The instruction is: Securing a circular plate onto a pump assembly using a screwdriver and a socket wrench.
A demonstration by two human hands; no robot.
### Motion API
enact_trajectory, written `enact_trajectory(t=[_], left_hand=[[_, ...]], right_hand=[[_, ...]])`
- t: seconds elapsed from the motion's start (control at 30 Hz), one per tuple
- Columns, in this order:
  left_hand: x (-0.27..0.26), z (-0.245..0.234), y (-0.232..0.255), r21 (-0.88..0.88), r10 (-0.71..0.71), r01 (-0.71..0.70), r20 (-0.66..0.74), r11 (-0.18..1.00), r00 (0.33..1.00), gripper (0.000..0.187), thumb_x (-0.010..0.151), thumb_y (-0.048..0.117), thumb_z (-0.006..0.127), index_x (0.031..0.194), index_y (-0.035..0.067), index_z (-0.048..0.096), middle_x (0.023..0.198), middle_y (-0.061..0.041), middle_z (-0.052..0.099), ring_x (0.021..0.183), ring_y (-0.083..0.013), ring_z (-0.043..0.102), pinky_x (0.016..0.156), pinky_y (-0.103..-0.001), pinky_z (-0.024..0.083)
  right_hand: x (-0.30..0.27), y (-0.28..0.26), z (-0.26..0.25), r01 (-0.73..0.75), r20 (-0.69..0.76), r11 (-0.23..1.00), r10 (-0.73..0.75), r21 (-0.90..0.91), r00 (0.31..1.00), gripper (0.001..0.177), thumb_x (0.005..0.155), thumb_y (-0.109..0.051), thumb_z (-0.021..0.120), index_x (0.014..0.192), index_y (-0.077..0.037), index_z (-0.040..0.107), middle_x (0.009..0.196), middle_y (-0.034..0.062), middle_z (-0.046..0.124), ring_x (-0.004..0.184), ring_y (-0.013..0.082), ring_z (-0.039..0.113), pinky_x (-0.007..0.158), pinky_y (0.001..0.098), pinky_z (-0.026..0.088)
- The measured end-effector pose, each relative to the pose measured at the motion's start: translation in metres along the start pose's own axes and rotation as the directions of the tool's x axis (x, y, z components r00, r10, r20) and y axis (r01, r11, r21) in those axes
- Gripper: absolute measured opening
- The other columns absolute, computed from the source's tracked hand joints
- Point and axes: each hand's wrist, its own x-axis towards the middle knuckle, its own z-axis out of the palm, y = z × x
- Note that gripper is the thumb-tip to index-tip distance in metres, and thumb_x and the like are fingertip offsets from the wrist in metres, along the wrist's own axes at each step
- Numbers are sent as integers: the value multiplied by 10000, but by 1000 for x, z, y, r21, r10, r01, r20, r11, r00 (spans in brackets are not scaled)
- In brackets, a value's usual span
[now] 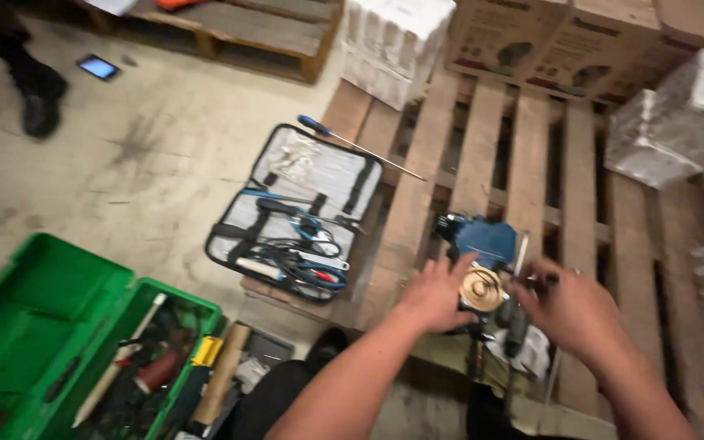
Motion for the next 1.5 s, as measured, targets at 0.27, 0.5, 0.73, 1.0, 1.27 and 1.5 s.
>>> enact_trajectory(t=[0.27, 0.5, 0.73, 1.0, 1.27, 1.5], left_hand=[[-11, -23, 7, -142, 12, 7, 132, 990, 991, 999, 903, 421, 689, 1654, 328, 36, 1555, -263, 288, 1385, -467, 306, 1090, -611, 333], [-18, -42, 9, -277, -12, 68, 200, 958, 980, 919, 836, 415, 734, 1591, 398, 210, 1541, -200, 291, 1449, -403, 247, 1115, -604, 335], [-17, -42, 8, -222, 8, 35, 190, 974, 982, 930, 838, 434, 720, 1603, 351, 198, 1463, -185, 329, 1352, -400, 303, 1001, -603, 423], [-26, -34, 2, -184, 39, -21, 95, 983, 995, 996, 788, 443, 772, 1615, 300, 236, 1384, -166, 431, 1357, -403, 396, 1083, -585, 448], [-8, -8, -10, -134, 45, -33, 87, 990, 995, 1020, 793, 381, 791, 1628, 270, 215, 1365, -171, 447, 1334, -405, 416, 1070, -585, 460], [0, 4, -11, -65, 40, -40, 8, 997, 999, 926, 786, 456, 777, 1557, 281, 295, 1256, -129, 482, 1285, -391, 458, 1001, -559, 513]], right_hand=[[6, 7, 38, 467, 46, 854, -469, -229, 882, 173, 904, -410, 639, 1044, -310, 659, 914, -42, 786, 821, 272, 740, 816, 432, 545], [21, 7, 37, 735, 158, 566, -742, -373, 652, 300, 782, -128, 670, 1046, -266, 639, 857, -26, 721, 846, 242, 648, 772, 429, 395], [14, -19, 12, 864, 204, 385, -864, -323, 461, 83, 917, -138, 638, 942, -217, 647, 847, -31, 676, 858, 224, 524, 811, 416, 390], [34, -5, 39, 876, 113, 152, -967, -457, 227, 42, 897, -223, 538, 913, -234, 575, 783, -7, 632, 919, 223, 537, 952, 409, 366], [34, -9, 68, 683, 54, 563, -752, -465, 657, 279, 832, -329, 589, 1092, -239, 547, 724, -79, 693, 769, 169, 661, 755, 372, 459], [34, -34, 76, 164, 254, 961, -105, -223, 961, 543, 907, -457, 543, 1434, -332, 518, 965, 63, 797, 981, 304, 784, 823, 506, 605]])
